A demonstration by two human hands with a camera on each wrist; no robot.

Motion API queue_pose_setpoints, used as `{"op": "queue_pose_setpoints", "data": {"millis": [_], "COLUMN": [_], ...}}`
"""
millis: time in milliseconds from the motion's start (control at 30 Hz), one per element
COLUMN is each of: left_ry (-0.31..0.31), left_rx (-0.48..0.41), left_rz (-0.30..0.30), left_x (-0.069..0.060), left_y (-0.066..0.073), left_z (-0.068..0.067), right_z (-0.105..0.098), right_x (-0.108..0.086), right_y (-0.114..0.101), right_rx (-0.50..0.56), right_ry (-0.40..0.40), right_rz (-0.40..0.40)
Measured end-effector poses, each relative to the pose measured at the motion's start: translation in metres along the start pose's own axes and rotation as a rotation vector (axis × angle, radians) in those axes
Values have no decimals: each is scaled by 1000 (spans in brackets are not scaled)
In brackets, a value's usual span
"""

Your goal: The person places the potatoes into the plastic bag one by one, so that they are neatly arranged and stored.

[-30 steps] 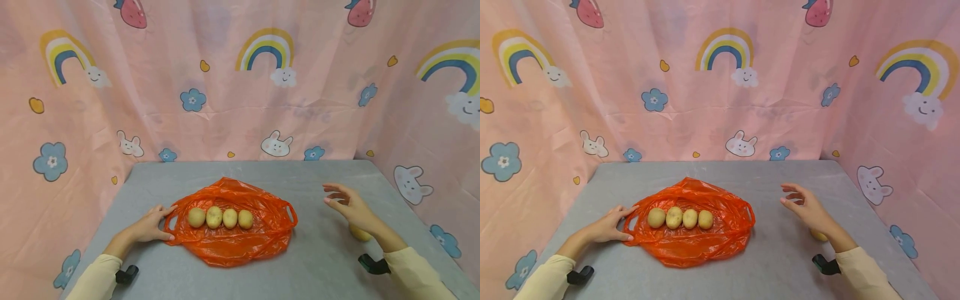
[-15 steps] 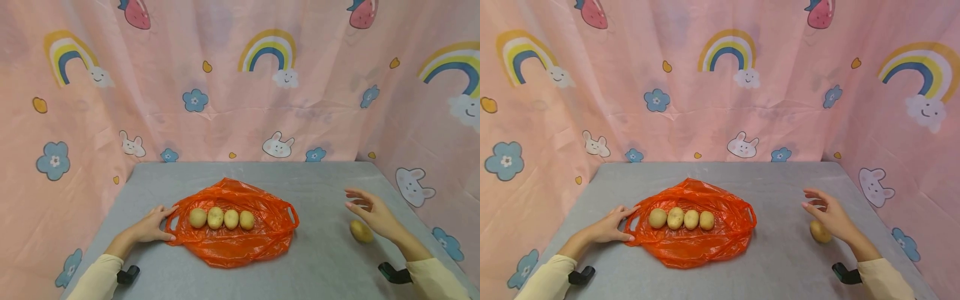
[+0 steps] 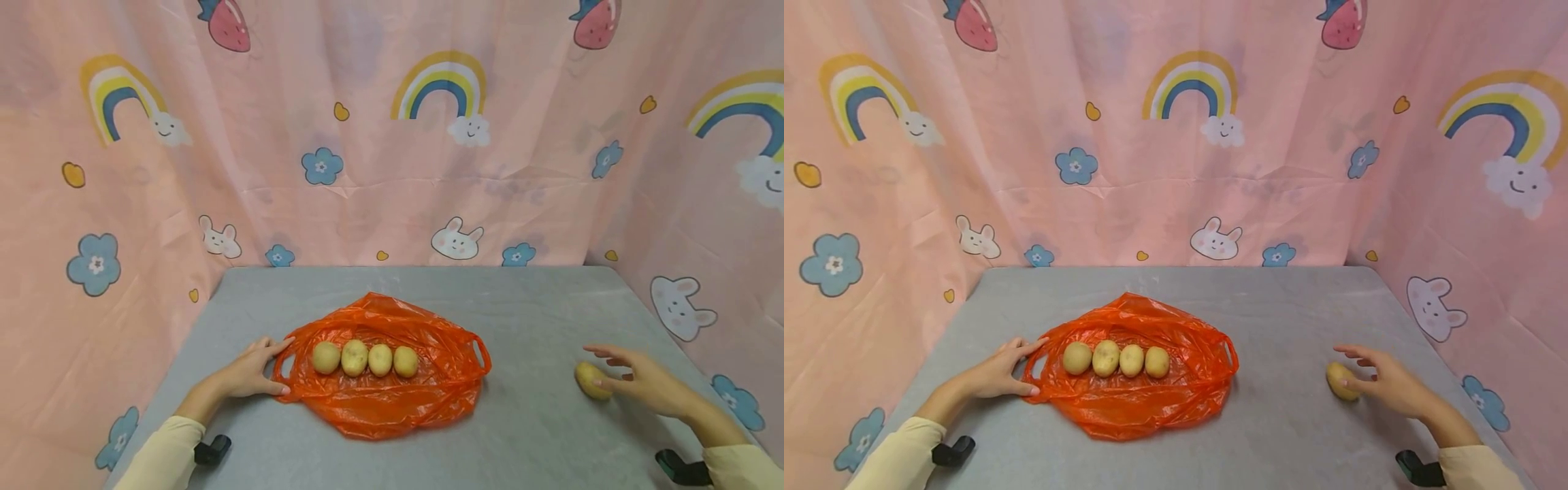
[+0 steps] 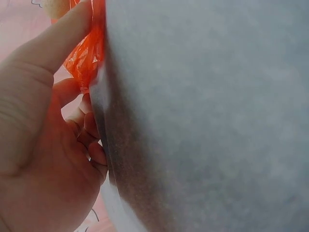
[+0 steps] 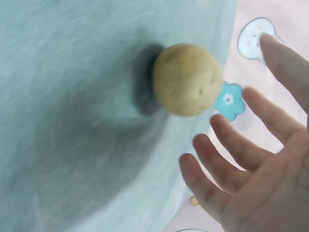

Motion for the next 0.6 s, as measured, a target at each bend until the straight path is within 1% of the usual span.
{"op": "queue_pose_setpoints", "data": {"millis": [100, 200, 233, 367, 433, 600], "left_ry": [3, 4, 2, -7, -6, 7], "left_rx": [-3, -1, 0, 8, 9, 5], "left_rz": [3, 5, 7, 7, 6, 9], "left_x": [0, 0, 0, -1, -1, 1], "left_y": [1, 1, 0, -1, -1, 0], "left_z": [0, -1, 0, 2, 2, 1], "right_z": [6, 9, 10, 14, 15, 14], "right_x": [-5, -8, -9, -11, -11, -9], "right_y": [8, 11, 10, 9, 9, 10], "right_rx": [16, 61, 79, 146, 135, 31], "right_ry": [-51, -63, -59, -43, -16, 37], "right_rz": [-51, -143, -189, -269, -277, -216]}}
Point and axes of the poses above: each hand's wrist, its own x-axis towards the middle knuckle, its own z-axis out of the palm, y = z × x, the point moved 8 cm from there along x, towards the middle knuckle, and after that the axes turned 1 degree about -z, right-handed, at the moved point
